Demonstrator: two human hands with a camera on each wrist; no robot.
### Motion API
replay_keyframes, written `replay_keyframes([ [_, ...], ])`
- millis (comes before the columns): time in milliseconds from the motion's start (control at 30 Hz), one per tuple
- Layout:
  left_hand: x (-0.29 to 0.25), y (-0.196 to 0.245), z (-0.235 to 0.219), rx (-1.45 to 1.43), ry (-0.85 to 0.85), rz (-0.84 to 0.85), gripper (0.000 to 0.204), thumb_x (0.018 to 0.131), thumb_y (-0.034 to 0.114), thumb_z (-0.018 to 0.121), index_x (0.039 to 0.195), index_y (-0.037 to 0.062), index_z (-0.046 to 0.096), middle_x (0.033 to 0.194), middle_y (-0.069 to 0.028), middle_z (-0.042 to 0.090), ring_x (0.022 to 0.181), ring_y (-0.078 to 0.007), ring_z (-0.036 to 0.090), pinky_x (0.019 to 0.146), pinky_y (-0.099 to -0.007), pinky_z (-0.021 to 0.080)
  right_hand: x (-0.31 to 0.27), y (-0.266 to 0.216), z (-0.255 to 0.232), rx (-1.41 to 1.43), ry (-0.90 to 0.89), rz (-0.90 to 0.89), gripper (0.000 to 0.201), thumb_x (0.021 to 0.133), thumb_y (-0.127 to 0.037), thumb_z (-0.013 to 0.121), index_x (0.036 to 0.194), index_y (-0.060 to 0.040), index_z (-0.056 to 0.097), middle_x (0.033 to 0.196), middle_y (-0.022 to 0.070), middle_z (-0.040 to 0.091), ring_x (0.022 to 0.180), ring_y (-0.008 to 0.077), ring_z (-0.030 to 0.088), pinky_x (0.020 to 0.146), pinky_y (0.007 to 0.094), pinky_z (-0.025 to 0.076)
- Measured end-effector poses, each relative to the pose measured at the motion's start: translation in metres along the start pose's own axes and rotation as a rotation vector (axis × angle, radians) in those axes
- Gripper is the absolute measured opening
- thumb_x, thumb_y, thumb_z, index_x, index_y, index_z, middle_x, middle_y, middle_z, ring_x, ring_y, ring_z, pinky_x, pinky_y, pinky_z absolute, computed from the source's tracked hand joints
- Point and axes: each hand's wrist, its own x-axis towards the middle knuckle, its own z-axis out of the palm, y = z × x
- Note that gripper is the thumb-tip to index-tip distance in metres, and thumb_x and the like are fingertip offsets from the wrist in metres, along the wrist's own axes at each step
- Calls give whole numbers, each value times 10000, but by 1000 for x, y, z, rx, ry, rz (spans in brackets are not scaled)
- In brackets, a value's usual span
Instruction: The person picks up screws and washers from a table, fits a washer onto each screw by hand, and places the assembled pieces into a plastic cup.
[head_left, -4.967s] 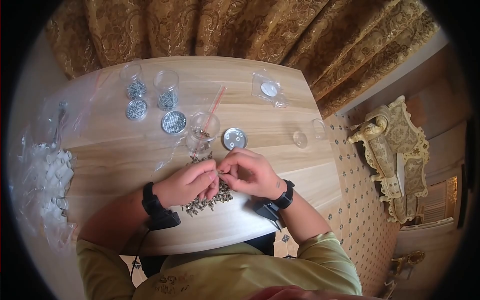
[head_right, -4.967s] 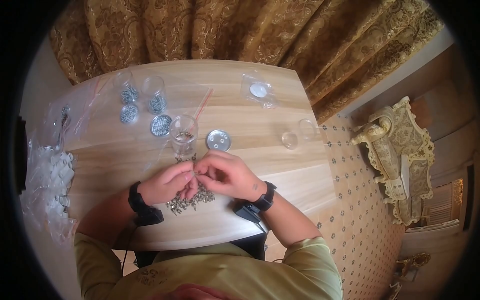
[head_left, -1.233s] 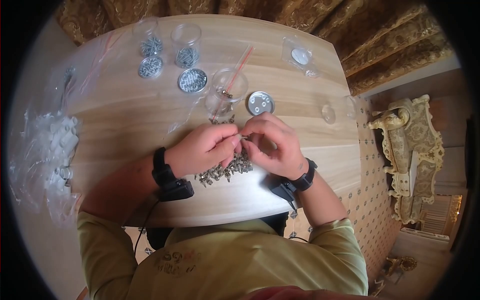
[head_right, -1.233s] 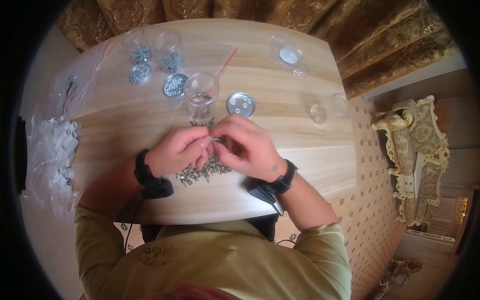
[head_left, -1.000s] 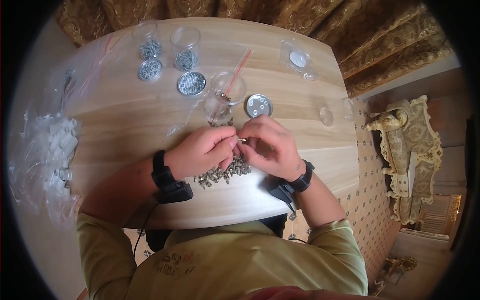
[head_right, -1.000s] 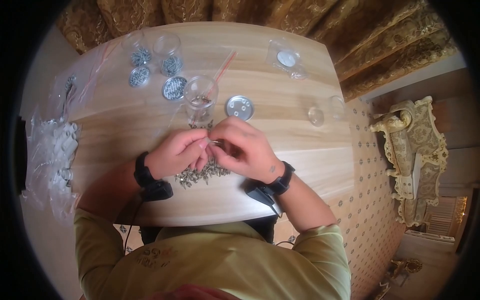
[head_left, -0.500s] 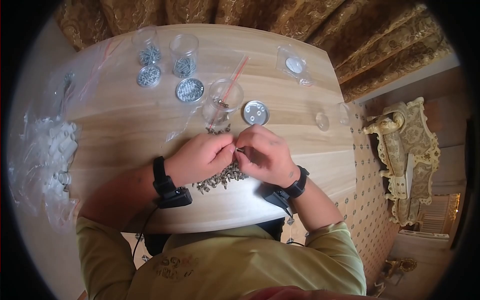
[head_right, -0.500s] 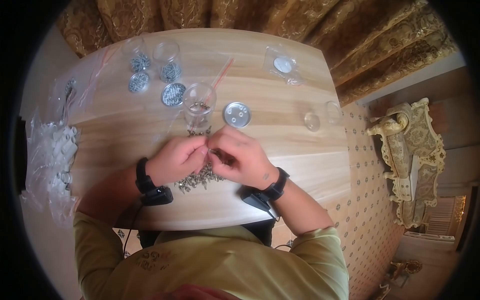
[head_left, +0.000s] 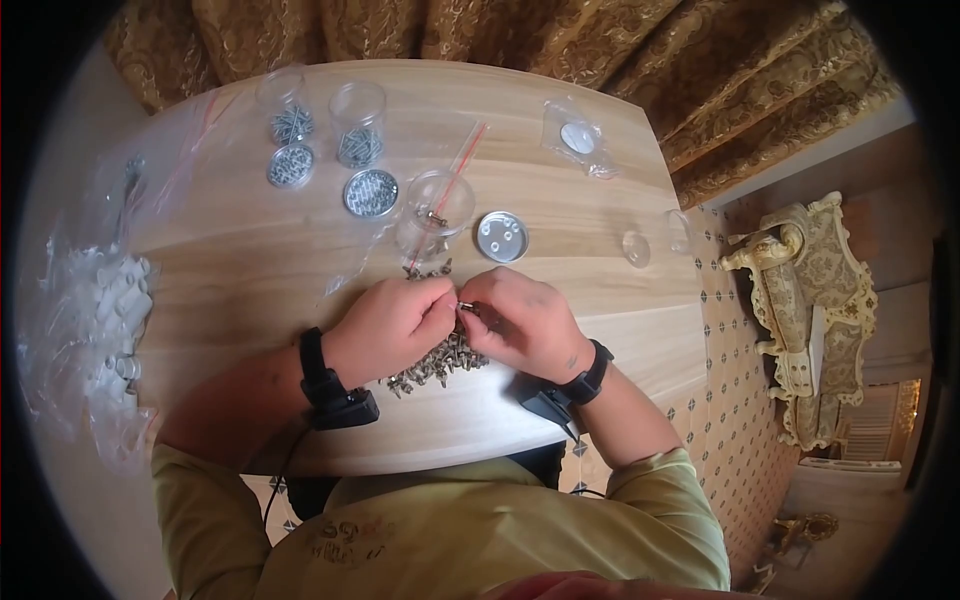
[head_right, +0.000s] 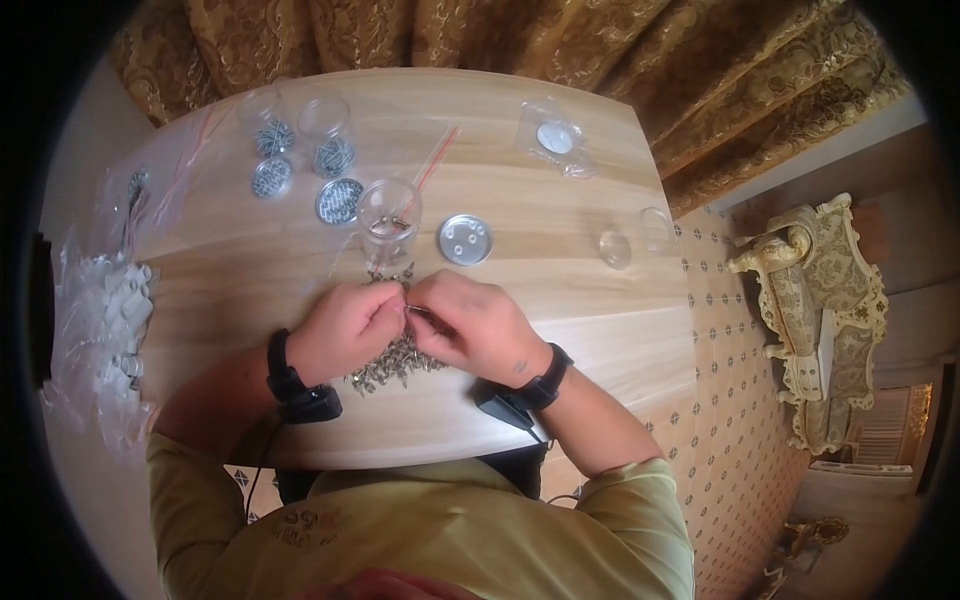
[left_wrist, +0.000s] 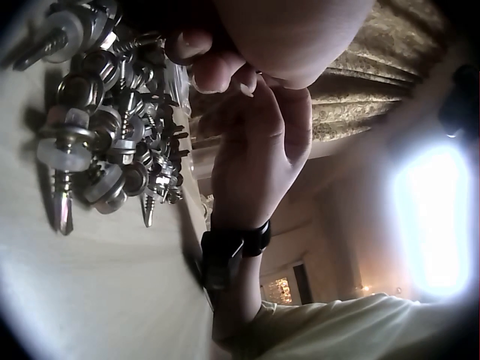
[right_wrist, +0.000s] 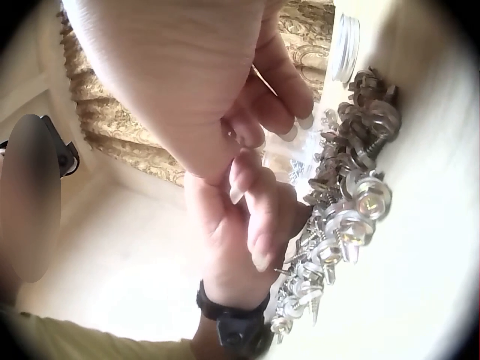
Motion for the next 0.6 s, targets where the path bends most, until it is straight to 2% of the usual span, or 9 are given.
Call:
replay_keyframes([
  [33,1,3,-1,1,0,1,155,1013,124,562,917,7,597,668,-149,606,557,-294,581,558,-386,465,1,0,0,-28,18,-24,200,847,-10,756,1028,-42,677,874,100,654,737,288,643,658,351,539],
  [100,2,10,-5,-350,-128,-257,207,1046,116,521,882,5,581,636,-54,585,531,-137,547,522,-311,438,0,-2,-1,-23,23,-18,201,848,-9,757,1030,-45,681,873,97,658,735,282,646,658,352,540],
  [133,2,10,-5,-349,-127,-255,207,1046,116,521,882,5,581,636,-54,585,531,-137,547,522,-311,438,-1,-2,-2,-17,28,-11,201,849,-8,758,1031,-48,684,872,93,662,733,275,649,657,352,541],
  [200,2,9,-4,-400,-129,-223,244,1062,106,489,852,6,562,659,-1,572,554,-53,539,507,-266,424,-3,-4,-4,7,12,37,205,849,-10,762,1036,-48,687,866,92,665,731,271,652,657,353,543],
  [233,2,10,-5,-399,-129,-222,244,1062,106,489,852,6,562,659,-1,572,554,-53,539,507,-266,424,-3,-5,-5,33,-3,87,210,849,-12,766,1041,-49,689,861,91,668,729,267,655,656,354,544],
  [333,3,12,-7,-393,-160,-243,253,1079,100,430,863,18,535,697,-6,561,577,-75,544,547,-250,437,-4,-2,-4,25,13,64,216,853,-17,773,1051,-48,694,862,92,675,730,260,661,664,353,550],
  [400,3,10,-6,-419,-128,-219,237,1057,100,492,854,1,564,693,-17,590,551,-77,559,512,-270,437,-3,-2,-4,5,15,45,218,855,-17,774,1056,-48,695,874,95,681,741,265,667,672,354,554],
  [600,4,14,-9,-378,-128,-205,230,1054,103,497,870,-7,579,687,-21,595,551,-83,564,522,-276,445,-2,-2,-9,-40,-1,-15,233,859,-21,779,1079,-40,701,913,111,698,783,287,687,696,360,565],
])
